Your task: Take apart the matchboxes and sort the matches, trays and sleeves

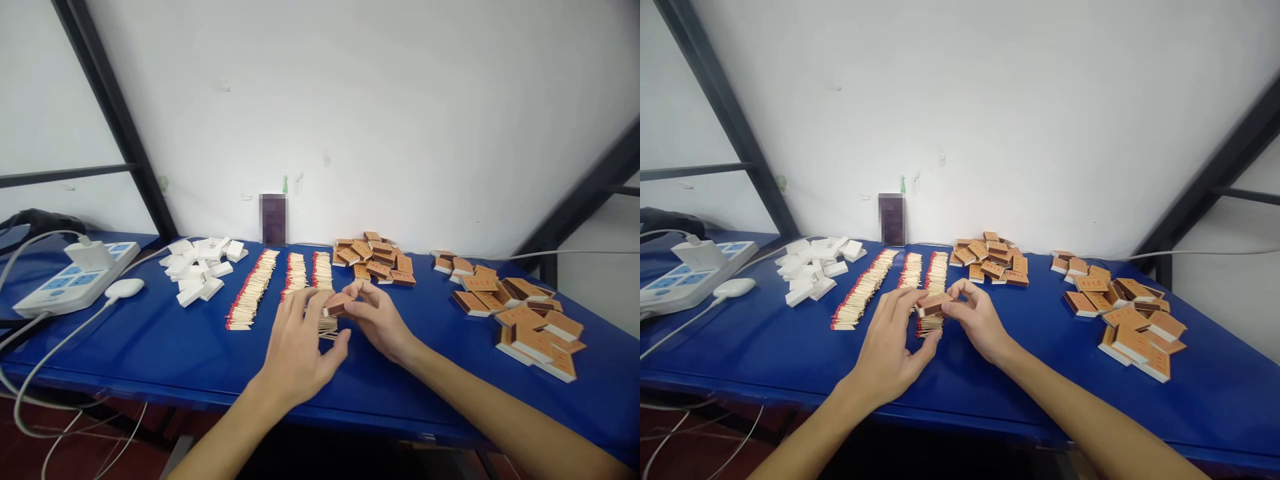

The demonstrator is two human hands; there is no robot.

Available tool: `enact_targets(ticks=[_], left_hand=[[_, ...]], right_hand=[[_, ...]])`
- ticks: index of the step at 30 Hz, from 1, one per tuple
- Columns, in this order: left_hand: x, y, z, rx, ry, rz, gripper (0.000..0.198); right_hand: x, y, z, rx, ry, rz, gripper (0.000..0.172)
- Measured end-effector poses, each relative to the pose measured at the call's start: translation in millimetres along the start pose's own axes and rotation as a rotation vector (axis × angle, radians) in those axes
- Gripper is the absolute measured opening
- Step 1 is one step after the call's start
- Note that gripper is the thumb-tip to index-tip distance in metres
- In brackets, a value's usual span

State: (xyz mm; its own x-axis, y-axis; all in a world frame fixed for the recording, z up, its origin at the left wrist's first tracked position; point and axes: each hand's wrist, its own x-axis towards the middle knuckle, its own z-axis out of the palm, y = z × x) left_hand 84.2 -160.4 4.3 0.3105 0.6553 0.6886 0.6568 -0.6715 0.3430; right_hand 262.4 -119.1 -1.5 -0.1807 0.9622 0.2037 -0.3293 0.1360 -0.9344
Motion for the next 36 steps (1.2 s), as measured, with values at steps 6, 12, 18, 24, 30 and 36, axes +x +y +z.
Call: enact_targets(ticks=[6,12,18,24,30,36], left_hand=[[0.3,-18.5,-13.1,-0.014,-0.105,-0.171,0.038],[1.8,-20.1,-17.3,-0.112,-0.147,-0.178,0.037],[3.0,-17.8,-17.5,-0.158,-0.141,-0.178,0.037],[2.8,-20.2,-16.6,-0.119,-0.123,-0.121,0.035],[-2.2,-25.5,-11.2,-0.097,-0.121,-0.014,0.032],[-0.8,-22.2,-14.3,-0.04,-0.099,0.063,0.034]], right_hand=[[-3.9,1.9,-1.0,-0.118,-0.066,-0.145,0.039],[-8.9,-3.8,1.2,-0.206,-0.183,-0.19,0.034],[-11.1,2.4,-0.5,-0.349,-0.185,-0.292,0.029],[-13.2,0.3,-5.5,-0.303,-0.137,-0.185,0.037],[-10.4,-6.1,-12.9,-0.437,-0.186,-0.076,0.053],[-9.2,-13.2,-13.5,-0.529,-0.265,-0.029,0.033]])
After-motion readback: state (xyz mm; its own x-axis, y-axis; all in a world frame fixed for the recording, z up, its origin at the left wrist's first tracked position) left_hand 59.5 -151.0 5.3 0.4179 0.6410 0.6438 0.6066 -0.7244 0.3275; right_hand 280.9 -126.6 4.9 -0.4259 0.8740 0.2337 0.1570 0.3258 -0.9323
